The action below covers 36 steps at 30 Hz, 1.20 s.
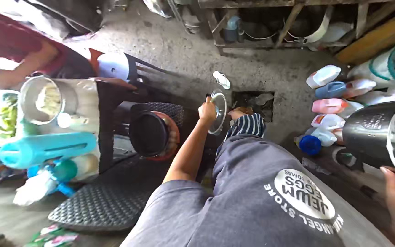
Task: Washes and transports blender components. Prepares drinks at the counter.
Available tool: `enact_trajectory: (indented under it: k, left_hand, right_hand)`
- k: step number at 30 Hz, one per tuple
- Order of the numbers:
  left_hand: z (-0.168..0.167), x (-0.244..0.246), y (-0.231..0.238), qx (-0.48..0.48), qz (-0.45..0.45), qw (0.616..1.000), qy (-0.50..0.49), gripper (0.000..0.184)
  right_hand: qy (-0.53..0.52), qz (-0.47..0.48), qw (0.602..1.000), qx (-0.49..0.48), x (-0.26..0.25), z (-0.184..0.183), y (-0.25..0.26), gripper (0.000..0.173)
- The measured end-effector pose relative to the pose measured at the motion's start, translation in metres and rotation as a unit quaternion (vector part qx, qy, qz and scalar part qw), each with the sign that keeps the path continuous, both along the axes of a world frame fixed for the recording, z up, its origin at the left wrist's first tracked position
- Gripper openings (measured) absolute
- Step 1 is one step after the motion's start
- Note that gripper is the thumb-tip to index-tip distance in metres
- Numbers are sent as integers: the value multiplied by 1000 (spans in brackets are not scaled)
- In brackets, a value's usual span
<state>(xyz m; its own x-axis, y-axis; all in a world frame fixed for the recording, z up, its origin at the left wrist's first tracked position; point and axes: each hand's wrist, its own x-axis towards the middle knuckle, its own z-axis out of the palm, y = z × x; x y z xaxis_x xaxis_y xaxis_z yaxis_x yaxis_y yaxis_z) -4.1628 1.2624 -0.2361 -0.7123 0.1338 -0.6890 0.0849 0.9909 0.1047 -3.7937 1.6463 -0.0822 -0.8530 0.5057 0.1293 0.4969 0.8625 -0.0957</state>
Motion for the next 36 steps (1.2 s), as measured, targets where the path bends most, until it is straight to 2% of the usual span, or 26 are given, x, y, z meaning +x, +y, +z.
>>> enact_trajectory:
  k: [3, 7, 14, 20, 25, 31, 34, 36]
  left_hand:
    - [-21, 23, -4, -19, 52, 998, -32, 37]
    - [-56, 42, -5, -27, 106, 992, -58, 35]
    - [-68, 84, -7, 4, 149, 987, -62, 36]
    - [-55, 77, -5, -24, 117, 988, -94, 39]
    - [-27, 59, -10, -6, 145, 989, -28, 36]
    - [1, 63, -60, 71, 229, 965, 103, 46]
    - [14, 68, -80, 92, 308, 936, 142, 44]
    - [22, 65, -92, 94, 382, 910, 134, 41]
  right_hand:
    - [4, 24, 1000, 16, 2, 4, 13, 40]
    - [-3, 40, 999, 29, -6, 13, 23, 42]
    - [-10, 100, 994, 31, -25, 21, 29, 44]
    - [39, 155, 986, 52, -40, 14, 17, 45]
    - [44, 208, 976, 33, -56, -7, 19, 38]
    - [15, 301, 953, -11, -124, -26, 19, 34]
    - [10, 361, 932, -25, -169, -21, 7, 27]
    - [17, 403, 915, -22, -203, -17, -4, 25]
